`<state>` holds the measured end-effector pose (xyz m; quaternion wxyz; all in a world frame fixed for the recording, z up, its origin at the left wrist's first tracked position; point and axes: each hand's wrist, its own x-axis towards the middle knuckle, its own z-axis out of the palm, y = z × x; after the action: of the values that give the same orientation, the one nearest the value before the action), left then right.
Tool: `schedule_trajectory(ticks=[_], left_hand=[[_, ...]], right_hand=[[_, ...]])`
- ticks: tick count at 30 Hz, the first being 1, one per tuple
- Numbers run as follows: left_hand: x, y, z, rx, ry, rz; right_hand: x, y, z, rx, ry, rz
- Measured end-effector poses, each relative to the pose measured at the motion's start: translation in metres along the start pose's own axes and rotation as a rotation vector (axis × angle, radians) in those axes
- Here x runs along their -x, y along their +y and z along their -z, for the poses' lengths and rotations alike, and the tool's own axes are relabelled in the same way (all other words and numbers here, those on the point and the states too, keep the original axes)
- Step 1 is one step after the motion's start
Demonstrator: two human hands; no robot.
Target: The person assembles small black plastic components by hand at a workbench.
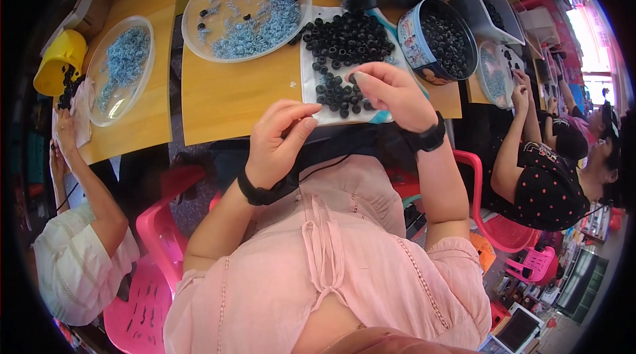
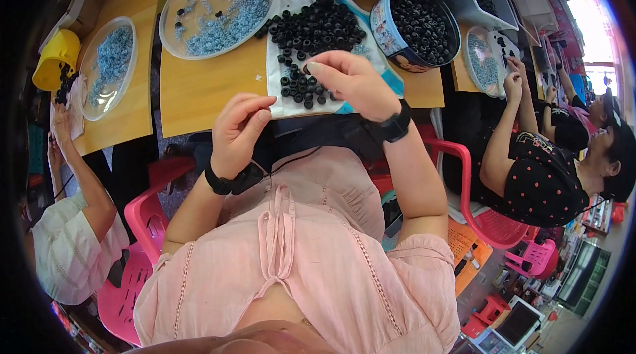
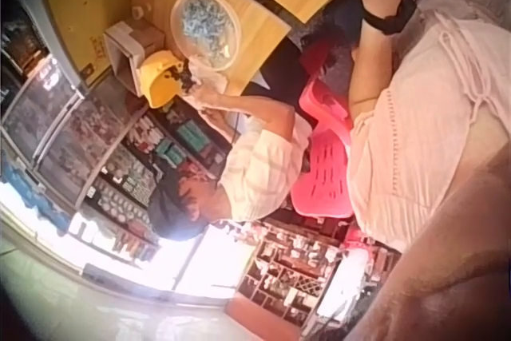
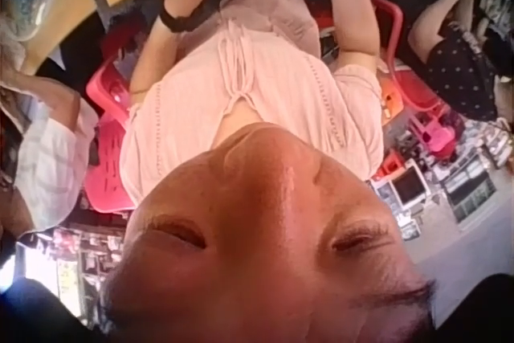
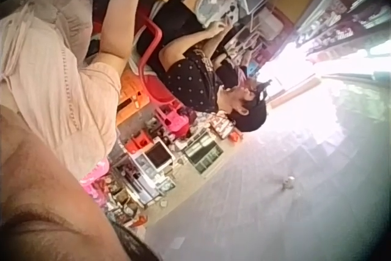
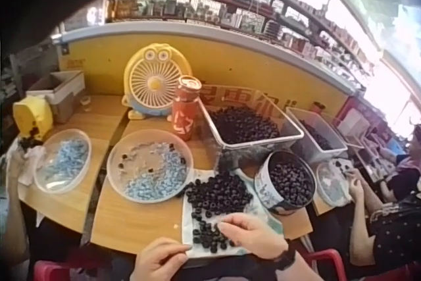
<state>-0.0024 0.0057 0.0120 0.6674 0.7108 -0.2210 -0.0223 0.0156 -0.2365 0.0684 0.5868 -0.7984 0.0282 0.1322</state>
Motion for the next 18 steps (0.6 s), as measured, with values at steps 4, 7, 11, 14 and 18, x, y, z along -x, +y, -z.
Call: schedule_trajectory(ticks=[4, 7, 11, 14, 18], left_hand=[[0.001, 0.007, -0.004, 0.055, 0.034, 0.021], [0.002, 0.011, -0.005, 0.133, 0.040, 0.043], [0.005, 0.009, -0.004, 0.077, 0.004, -0.084], [0.007, 0.011, -0.003, 0.116, -0.053, -0.050], [0.009, 0.007, -0.005, 0.078, -0.021, -0.021]], right_hand=[[0.012, 0.013, -0.014, -0.629, -0.264, -0.143], [0.020, 0.022, -0.028, -0.724, -0.309, -0.222], [0.025, 0.023, -0.049, -0.837, -0.402, -0.239], [0.031, 0.022, -0.054, -0.842, -0.371, -0.253], [0.040, 0.020, -0.057, -0.534, -0.231, -0.141]])
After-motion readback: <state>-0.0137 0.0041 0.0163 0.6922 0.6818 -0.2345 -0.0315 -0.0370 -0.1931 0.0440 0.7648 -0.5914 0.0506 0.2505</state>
